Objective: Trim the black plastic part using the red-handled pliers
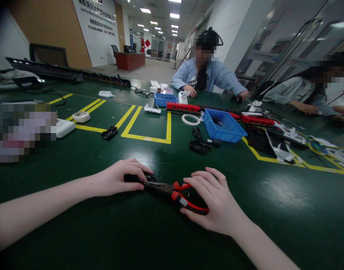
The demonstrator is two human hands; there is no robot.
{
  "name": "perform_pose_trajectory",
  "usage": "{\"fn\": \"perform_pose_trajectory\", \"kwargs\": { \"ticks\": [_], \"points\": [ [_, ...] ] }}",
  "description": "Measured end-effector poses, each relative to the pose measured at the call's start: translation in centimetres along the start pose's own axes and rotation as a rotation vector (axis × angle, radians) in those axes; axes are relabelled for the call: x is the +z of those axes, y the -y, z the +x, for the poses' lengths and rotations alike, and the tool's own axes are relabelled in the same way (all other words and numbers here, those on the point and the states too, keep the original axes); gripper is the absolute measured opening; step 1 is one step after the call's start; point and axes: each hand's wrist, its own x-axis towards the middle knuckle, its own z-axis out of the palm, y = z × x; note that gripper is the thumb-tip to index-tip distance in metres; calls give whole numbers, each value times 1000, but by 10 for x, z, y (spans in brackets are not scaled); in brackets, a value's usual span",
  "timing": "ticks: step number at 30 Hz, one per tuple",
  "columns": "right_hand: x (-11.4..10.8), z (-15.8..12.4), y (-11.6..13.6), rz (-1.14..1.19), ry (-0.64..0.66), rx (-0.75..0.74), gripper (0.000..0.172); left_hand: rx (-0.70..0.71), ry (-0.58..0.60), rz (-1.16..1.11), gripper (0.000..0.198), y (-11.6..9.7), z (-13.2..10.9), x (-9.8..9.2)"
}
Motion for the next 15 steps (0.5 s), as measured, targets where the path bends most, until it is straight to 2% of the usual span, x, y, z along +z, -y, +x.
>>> {"fn": "perform_pose_trajectory", "kwargs": {
  "ticks": [15],
  "points": [
    [1, -5, -1, 79, 69, 8, 52, 44, 25, 39, 10, 0, -1, 1]
  ]
}}
